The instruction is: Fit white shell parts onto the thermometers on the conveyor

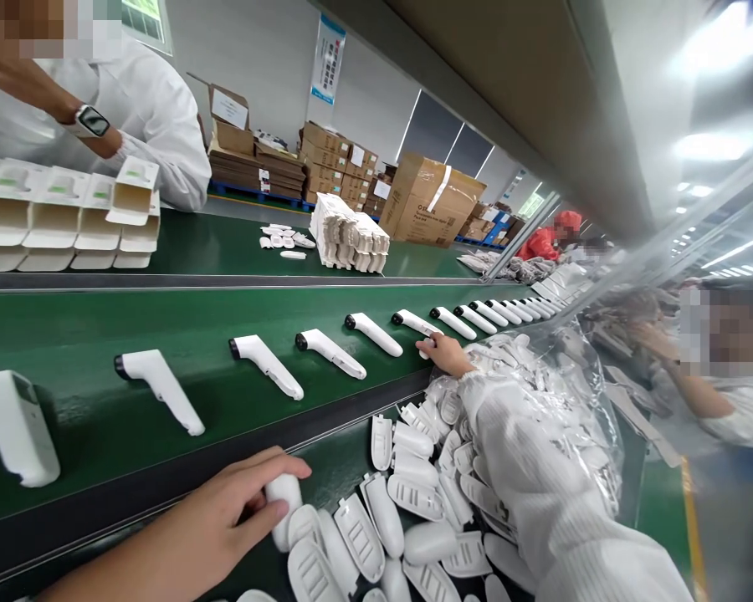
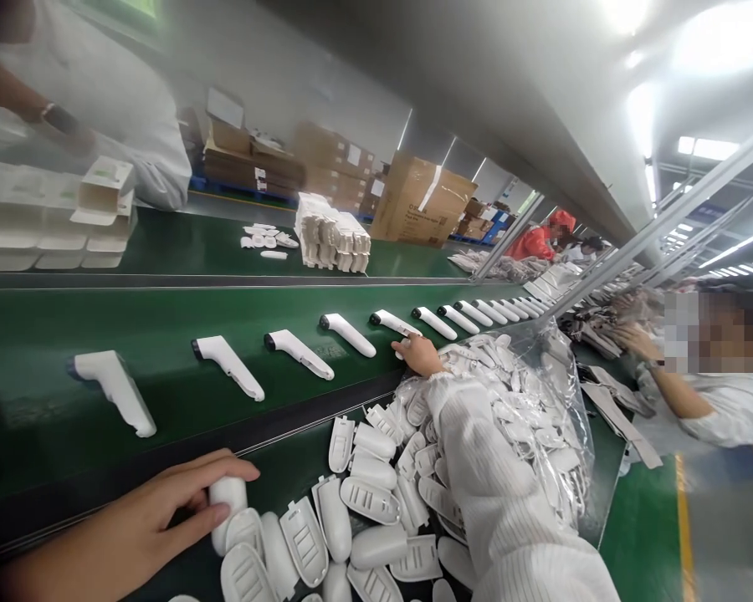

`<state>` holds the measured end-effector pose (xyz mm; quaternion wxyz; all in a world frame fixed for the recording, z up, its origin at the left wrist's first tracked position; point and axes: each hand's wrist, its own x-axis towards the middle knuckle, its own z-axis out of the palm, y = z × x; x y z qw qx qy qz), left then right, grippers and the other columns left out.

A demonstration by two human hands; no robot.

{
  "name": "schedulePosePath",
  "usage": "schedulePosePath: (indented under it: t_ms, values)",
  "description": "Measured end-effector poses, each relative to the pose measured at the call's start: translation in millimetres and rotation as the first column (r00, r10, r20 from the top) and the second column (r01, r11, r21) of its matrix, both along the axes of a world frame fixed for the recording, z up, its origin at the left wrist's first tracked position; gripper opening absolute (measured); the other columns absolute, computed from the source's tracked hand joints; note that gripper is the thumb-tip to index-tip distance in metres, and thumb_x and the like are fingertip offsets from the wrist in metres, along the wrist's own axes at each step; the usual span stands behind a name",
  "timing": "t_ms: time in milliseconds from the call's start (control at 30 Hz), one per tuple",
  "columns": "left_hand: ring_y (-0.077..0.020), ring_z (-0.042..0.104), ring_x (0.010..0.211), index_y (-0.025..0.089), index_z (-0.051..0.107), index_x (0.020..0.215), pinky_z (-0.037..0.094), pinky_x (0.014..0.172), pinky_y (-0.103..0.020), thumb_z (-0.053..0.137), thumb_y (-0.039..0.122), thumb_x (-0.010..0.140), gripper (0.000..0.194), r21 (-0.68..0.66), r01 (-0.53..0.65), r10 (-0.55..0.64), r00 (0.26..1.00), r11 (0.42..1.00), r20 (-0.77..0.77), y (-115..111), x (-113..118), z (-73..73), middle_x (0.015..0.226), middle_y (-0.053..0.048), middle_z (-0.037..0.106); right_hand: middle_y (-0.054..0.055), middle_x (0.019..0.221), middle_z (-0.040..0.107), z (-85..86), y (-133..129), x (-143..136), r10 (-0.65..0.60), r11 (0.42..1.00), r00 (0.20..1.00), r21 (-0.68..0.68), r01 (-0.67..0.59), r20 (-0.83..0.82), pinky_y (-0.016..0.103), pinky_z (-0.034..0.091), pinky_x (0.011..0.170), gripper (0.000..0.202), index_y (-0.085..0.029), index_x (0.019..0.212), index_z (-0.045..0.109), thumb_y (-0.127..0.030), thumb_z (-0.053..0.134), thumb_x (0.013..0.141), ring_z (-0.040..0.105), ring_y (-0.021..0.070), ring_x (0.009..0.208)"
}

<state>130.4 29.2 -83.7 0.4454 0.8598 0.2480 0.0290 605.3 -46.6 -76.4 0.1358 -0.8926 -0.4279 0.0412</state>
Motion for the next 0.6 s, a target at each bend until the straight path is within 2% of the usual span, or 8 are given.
schedulePosePath:
  t_ms: [67,133,233,333,400,500,600]
  values:
    - [-0.0147,0.067,0.093,0.039,0.06,0.127,0.055,0.087,-0.023,0.049,0.046,0.093,0.037,-0.113,0.023,-0.021,1.0,0.993,0.015,-1,15,6.3,0.138,0.001,0.056,0.017,0.11,0.07,-9.6,8,1,-0.079,0.997,0.997,0.019,0.079,0.003,0.037,0.05,0.089,0.046,-0.012,0.119,0.066,-0.036,0.072,0.081,0.066,0.032,0.107]
    - [-0.015,0.067,0.088,0.036,0.06,0.128,0.056,0.083,-0.025,0.048,0.047,0.093,0.038,-0.191,0.033,-0.026,0.999,0.981,0.037,-3,26,11.4,0.137,-0.002,0.055,0.016,0.116,0.069,-14.1,13,4,-0.139,0.989,0.99,0.054,0.139,-0.003,0.033,0.051,0.086,0.055,-0.013,0.126,0.062,-0.027,0.076,0.075,0.066,0.0291,0.105]
    - [-0.0146,0.067,0.083,0.034,0.06,0.126,0.058,0.08,-0.026,0.045,0.048,0.094,0.038,-0.244,0.05,-0.035,0.997,0.969,0.064,-6,32,13.9,0.137,-0.003,0.054,0.011,0.121,0.068,-7.3,14,16,-0.156,0.982,0.988,0.107,0.154,0.007,0.031,0.051,0.087,0.059,-0.018,0.131,0.059,-0.019,0.074,0.073,0.067,0.025,0.103]
    - [-0.0163,0.067,0.089,0.037,0.061,0.125,0.058,0.081,-0.025,0.044,0.05,0.094,0.037,-0.195,0.033,-0.019,0.997,0.98,0.07,-7,29,9.0,0.138,-0.002,0.054,0.008,0.116,0.07,10.9,6,41,-0.07,0.992,0.996,0.112,0.063,0.052,0.034,0.048,0.094,0.04,-0.021,0.119,0.068,-0.021,0.069,0.079,0.066,0.0259,0.107]
    - [-0.0171,0.067,0.092,0.04,0.06,0.127,0.057,0.081,-0.024,0.047,0.051,0.093,0.037,-0.164,0.006,0.004,0.998,0.987,0.057,-6,26,2.6,0.14,0.0,0.054,0.008,0.12,0.069,22.0,-1,61,0.003,0.996,0.997,0.088,-0.01,0.08,0.035,0.045,0.101,0.031,-0.022,0.112,0.072,-0.021,0.065,0.082,0.063,0.0269,0.114]
    - [-0.0185,0.067,0.097,0.043,0.061,0.127,0.058,0.078,-0.022,0.052,0.052,0.091,0.038,-0.127,-0.036,0.041,0.998,0.991,0.043,-5,24,-7.2,0.14,0.001,0.055,0.007,0.129,0.065,27.1,-6,91,0.076,0.996,0.993,0.028,-0.079,0.087,0.036,0.043,0.103,0.036,-0.024,0.117,0.071,-0.019,0.065,0.082,0.061,0.0277,0.119]
    - [-0.0201,0.068,0.103,0.044,0.068,0.117,0.058,0.078,-0.02,0.058,0.049,0.088,0.032,-0.046,-0.101,0.106,0.989,0.994,0.101,-6,24,-13.3,0.131,0.002,0.063,0.008,0.125,0.067,19.9,-6,111,0.133,0.991,0.988,-0.023,-0.131,0.079,0.037,0.047,0.099,0.048,-0.024,0.132,0.062,-0.021,0.063,0.084,0.064,0.0269,0.112]
